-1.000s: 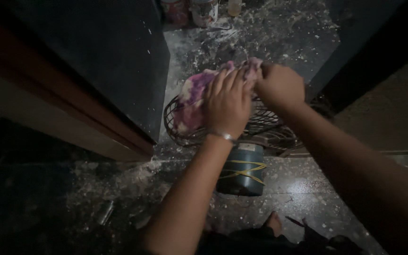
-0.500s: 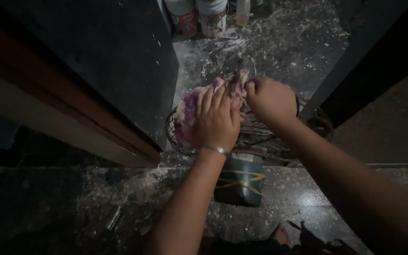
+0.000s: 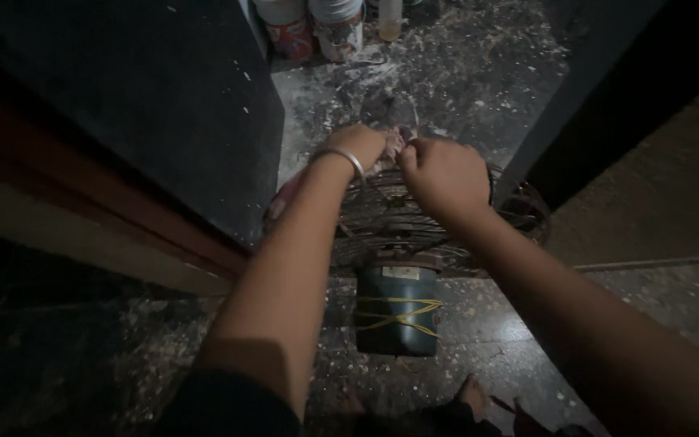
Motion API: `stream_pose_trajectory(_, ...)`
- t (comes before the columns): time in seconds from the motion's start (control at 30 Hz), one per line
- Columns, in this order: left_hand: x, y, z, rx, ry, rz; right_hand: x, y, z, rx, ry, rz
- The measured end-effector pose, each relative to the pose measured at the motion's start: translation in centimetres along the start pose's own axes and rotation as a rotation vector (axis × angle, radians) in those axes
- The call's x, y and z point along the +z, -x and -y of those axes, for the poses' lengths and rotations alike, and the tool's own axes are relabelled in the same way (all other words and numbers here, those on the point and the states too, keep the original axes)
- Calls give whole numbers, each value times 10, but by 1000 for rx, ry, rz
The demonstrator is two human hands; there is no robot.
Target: The person wipes the metal cage of a standing fan with a patterned cloth. They rotate the cage and wipe different sections repeatedly, using both hands to hold the cage and the cloth.
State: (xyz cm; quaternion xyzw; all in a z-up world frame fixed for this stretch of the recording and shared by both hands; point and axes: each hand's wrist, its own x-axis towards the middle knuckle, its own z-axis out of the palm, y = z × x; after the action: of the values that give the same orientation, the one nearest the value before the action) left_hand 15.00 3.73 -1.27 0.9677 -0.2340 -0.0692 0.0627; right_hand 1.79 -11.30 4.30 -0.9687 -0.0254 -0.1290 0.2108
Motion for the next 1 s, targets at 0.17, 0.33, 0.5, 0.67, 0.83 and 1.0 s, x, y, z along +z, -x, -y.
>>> stream_pose_trajectory(0.17, 16, -31, 14, 109, -161, 174, -7, 1, 6, 124, -35, 89)
stream_pose_trajectory(0.33, 1, 1, 0, 168, -153, -14, -11, -6, 12, 168, -27, 106)
stream_pose_trajectory(0.5, -16, 70, -41, -277, 300, -219, -12, -5, 9, 176, -21, 104)
stream_pose_trajectory(0.67, -9, 116, -65, -122, 265, -693, -6, -6, 5, 183, -36, 132)
stream_pose_trajectory(0.83, 3, 141, -69, -48, 344, -926, -1, -22, -14, 134, -105, 208)
stream_pose_trajectory(1.0, 15, 183, -73, -1, 236, -935, 3, -31, -31, 100, -173, 181)
